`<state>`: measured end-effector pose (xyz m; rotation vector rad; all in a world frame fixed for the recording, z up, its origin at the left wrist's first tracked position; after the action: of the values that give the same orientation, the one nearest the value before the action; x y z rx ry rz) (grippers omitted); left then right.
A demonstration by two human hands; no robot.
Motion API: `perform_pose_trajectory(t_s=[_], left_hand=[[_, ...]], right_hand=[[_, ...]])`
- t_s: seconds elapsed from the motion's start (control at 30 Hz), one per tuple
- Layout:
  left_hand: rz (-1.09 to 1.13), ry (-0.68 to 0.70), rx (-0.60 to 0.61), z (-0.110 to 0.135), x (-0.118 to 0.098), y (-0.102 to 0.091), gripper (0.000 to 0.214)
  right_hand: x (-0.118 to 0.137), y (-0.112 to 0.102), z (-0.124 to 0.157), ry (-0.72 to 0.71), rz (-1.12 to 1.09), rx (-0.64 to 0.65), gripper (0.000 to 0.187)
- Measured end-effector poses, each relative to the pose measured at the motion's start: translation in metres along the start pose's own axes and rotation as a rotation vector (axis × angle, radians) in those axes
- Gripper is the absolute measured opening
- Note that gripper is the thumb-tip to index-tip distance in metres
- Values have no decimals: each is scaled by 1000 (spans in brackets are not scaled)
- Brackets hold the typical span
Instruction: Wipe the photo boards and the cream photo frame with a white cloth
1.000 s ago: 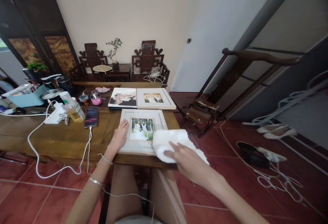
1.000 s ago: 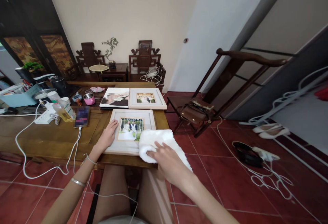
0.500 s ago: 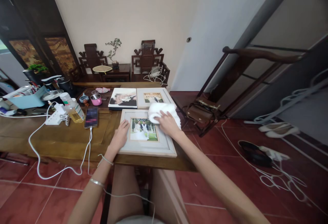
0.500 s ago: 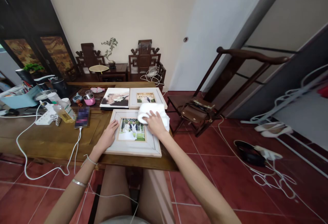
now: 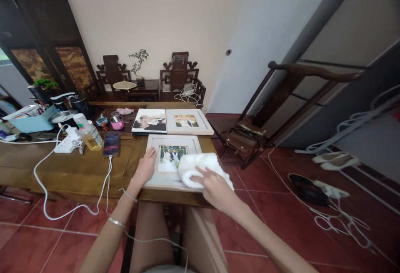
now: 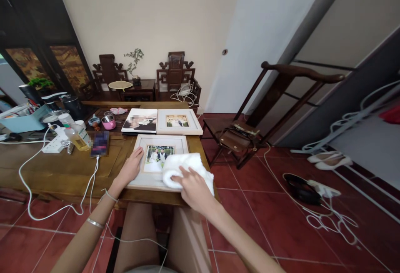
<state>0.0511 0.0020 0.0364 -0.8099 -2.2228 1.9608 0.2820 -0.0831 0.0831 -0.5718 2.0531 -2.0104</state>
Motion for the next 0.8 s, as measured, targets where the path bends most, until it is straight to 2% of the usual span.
perform_pose_trajectory(t_s=[0.13, 0.23, 0.3, 0.37, 0.47, 0.57, 0.7, 0.8], left_hand=[[-1, 9, 7, -1, 1, 0, 63], [-3, 31, -7, -2, 4, 3, 61], [5, 41, -31, -2, 6, 5, 60], [19, 40, -59, -3, 8, 6, 61], [34, 36, -84, -2, 9, 7, 63], [32, 28, -83, -1, 6, 6, 63], [23, -4, -69, 0, 2, 3, 63], [13, -16, -45, 1, 0, 0, 64]], right_hand=[[-34, 6, -67, 107, 56, -143, 59], [-50, 1, -114, 142, 117, -187, 59], [-50, 0, -132, 106, 132, -187, 58], [-42, 4, -135, 56, 140, -168, 55], [-24, 9, -110, -7, 154, -129, 50], [-2, 4, -61, -84, 130, -36, 52], [26, -13, 3, -141, 0, 159, 59], [42, -16, 21, -163, -71, 172, 62]])
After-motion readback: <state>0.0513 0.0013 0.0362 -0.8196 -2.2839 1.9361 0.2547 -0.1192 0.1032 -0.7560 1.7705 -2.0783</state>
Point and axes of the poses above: each hand's wrist, its own z-axis away from the middle knuckle, its own y-axis out of the palm, x = y × z, the point moved 5 cm from there along -z, towards the middle knuckle, and after that the axes turned 6 degrees about y, right-handed, at the moved point
